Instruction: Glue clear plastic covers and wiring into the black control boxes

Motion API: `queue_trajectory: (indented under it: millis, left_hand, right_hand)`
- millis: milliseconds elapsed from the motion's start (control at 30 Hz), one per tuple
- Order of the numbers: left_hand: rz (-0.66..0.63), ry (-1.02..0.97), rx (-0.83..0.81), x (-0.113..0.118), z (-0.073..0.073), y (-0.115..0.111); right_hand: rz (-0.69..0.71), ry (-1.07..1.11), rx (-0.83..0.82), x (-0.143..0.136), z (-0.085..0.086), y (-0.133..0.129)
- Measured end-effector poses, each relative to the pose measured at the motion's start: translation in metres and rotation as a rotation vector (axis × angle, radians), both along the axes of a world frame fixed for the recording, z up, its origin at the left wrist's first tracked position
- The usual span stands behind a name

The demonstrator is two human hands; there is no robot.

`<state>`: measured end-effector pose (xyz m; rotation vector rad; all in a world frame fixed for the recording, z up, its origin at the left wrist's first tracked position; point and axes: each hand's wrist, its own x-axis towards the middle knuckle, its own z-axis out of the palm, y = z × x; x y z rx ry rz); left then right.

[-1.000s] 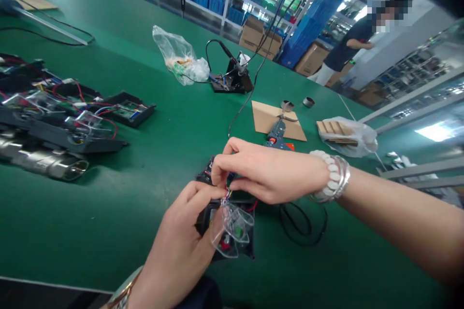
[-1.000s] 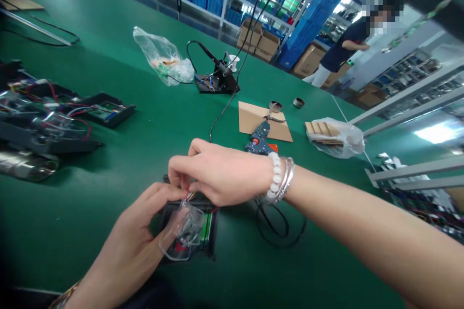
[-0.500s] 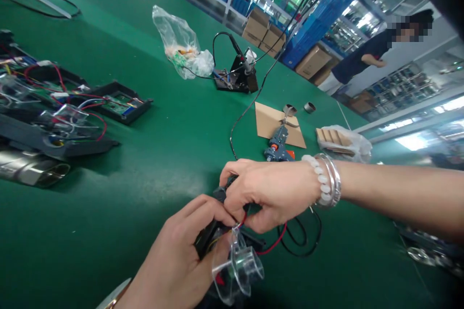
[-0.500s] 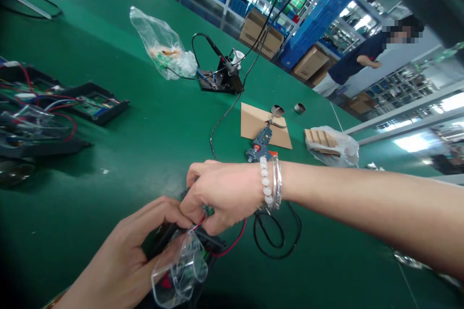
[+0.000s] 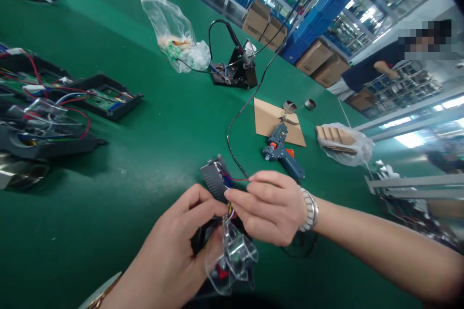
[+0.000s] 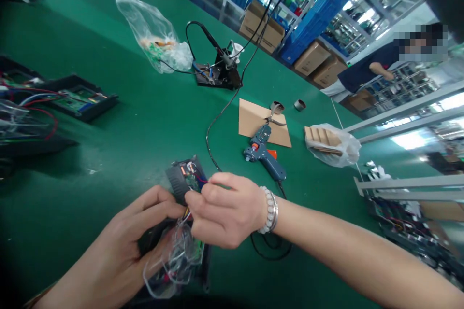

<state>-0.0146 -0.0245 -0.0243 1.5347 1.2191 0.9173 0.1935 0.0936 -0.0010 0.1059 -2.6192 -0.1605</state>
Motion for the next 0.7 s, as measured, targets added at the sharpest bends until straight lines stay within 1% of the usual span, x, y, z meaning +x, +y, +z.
queue_trajectory:
  millis: [67,100,167,200,233,267,300,367,433,500,533,600,700]
  left_hand:
    - [-0.002,0.019,-0.004,0.000,0.000,0.001]
    - [-0.004,0.028,-0.007,0.000,-0.001,0.000]
    - [-0.003,0.045,-0.020,0.000,-0.001,-0.001]
    - [-0.004,0.050,-0.021,0.000,-0.001,-0.002]
    - [-0.007,0.054,-0.017,0.000,0.000,-0.002]
    - [-0.013,0.059,-0.013,0.000,0.000,-0.002]
    - [-0.020,0.066,-0.008,0.000,0.000,-0.003]
    - [-0.032,0.078,0.003,-0.001,0.001,-0.002]
    - [-0.032,0.087,0.004,-0.001,0.001,-0.002]
    - [-0.023,0.089,0.005,-0.001,0.001,-0.002]
    - [-0.016,0.093,0.003,-0.001,0.000,-0.003]
    - [-0.009,0.098,-0.002,-0.002,-0.001,-0.004]
    - [-0.010,0.075,-0.011,-0.003,-0.002,-0.006]
  right_hand:
    - [-0.012,-0.070,-0.223,-0.001,-0.001,0.001]
    - [-0.027,-0.113,-0.378,-0.002,0.001,0.002]
    - [-0.077,-0.214,-0.714,-0.004,0.012,0.006]
    - [-0.089,-0.266,-0.859,-0.006,0.018,0.009]
    - [-0.093,-0.323,-0.959,-0.009,0.025,0.012]
    - [-0.090,-0.391,-1.007,-0.012,0.032,0.016]
    - [-0.088,-0.472,-1.014,-0.016,0.038,0.019]
    - [-0.110,-0.634,-0.974,-0.025,0.048,0.025]
    - [-0.157,-0.794,-0.920,-0.033,0.054,0.029]
    - [-0.153,-0.930,-0.895,-0.040,0.055,0.034]
    - [-0.129,-0.976,-0.899,-0.042,0.055,0.036]
    - [-0.058,-1.020,-0.956,-0.044,0.053,0.041]
    - [0.009,-0.983,-1.044,-0.043,0.052,0.043]
